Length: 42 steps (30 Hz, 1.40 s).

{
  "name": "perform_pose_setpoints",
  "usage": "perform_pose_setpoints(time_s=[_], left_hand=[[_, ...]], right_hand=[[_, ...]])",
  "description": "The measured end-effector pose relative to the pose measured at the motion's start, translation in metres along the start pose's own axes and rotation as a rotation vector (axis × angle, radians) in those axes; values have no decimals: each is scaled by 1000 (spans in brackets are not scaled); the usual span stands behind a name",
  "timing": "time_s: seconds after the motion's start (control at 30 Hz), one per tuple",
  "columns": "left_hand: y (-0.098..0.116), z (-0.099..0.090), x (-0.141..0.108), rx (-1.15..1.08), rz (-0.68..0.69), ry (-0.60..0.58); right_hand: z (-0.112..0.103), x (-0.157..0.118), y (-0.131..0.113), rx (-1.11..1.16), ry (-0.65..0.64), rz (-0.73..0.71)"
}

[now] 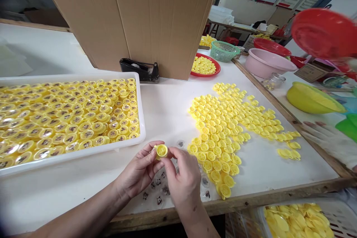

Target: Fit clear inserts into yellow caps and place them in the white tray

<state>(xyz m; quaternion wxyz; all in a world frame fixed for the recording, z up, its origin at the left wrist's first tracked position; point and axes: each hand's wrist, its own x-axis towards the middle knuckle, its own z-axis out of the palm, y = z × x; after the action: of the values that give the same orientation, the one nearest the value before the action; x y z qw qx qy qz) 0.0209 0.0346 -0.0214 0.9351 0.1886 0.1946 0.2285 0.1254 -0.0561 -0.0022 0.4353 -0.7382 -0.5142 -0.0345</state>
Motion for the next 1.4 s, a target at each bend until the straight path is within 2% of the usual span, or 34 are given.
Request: perform_pose_setpoints(time_s=[0.13, 0.23, 0.4, 0.5, 0.77, 1.07, 1.2, 1.4], left_hand=[[1, 0, 0, 36, -44, -2], [-2, 0, -1, 53, -78, -20], [-6, -1, -1, 22, -80, -5], [-6, -3, -1, -5, -42, 13], [-4, 0, -2, 78, -33, -15], [-4, -1, -3, 149, -46, -15], [-3, 0, -3, 248, -25, -12], [-4, 3, -4, 234, -3, -12]], right_hand=[[-14, 12, 7, 284, -216, 175], [-21, 20, 11, 298, -313, 214], [-17, 17, 4, 64, -174, -15], [-14, 12, -2, 28, -165, -118], [-23, 18, -2, 92, -258, 44], [-31, 22, 2, 139, -325, -98], [-31, 22, 2, 142, -338, -92], [-30, 19, 5, 195, -336, -28]])
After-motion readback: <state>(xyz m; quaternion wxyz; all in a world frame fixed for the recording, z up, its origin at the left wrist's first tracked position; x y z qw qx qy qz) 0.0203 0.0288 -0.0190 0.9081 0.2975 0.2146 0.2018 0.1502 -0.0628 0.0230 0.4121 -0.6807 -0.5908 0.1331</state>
